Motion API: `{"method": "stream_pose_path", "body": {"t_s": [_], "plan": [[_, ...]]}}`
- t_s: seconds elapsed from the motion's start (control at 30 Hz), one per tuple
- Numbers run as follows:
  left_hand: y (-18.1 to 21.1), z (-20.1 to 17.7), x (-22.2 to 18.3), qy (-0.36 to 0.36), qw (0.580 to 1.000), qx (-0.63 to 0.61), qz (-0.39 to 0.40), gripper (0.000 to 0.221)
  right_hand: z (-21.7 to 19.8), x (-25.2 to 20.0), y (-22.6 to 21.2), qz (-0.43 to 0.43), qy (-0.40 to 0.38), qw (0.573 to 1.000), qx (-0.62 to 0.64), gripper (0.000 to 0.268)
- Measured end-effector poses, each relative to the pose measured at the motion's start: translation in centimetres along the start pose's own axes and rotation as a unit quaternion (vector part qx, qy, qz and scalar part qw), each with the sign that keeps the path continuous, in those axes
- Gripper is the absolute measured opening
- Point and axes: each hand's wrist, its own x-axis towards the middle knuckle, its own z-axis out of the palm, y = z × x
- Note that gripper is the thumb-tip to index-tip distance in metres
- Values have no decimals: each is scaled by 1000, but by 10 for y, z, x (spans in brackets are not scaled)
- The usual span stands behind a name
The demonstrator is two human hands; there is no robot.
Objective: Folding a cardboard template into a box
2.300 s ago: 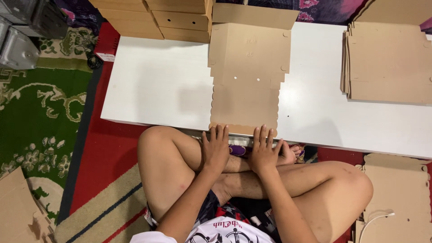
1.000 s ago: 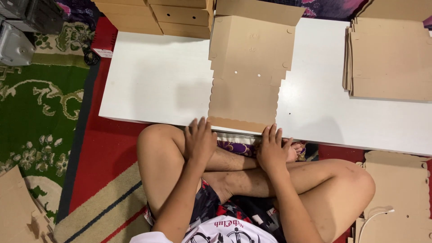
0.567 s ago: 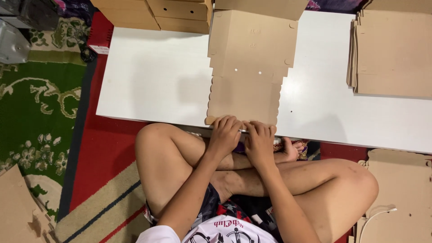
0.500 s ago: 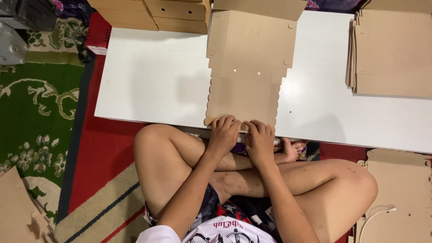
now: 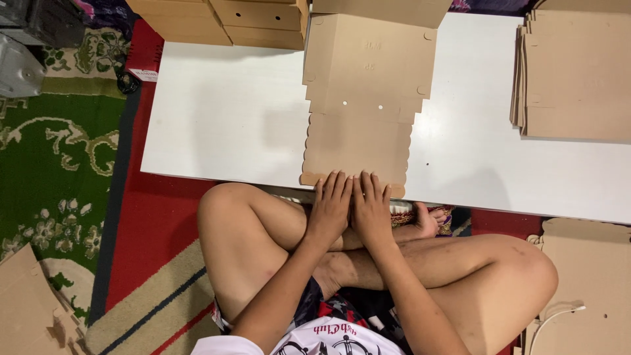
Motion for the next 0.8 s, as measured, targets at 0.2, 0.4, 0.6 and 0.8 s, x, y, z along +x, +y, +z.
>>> {"method": "stream_pose_path", "body": {"t_s": [0.2,0.4,0.6,0.8], "plan": [[2,12,-7,-61,997,13,-53,75,11,-8,2,22,-111,990,-80,96],[-3,-7,-11,-175,973,47,-140,97,-10,-14,20,108,-174,977,-53,101],[-11,-26,-10,-234,946,63,-215,90,-2,-17,40,165,-198,965,-41,103],[-6,-60,-19,-72,992,37,-96,79,-43,-12,30,182,-98,975,78,74]]}}
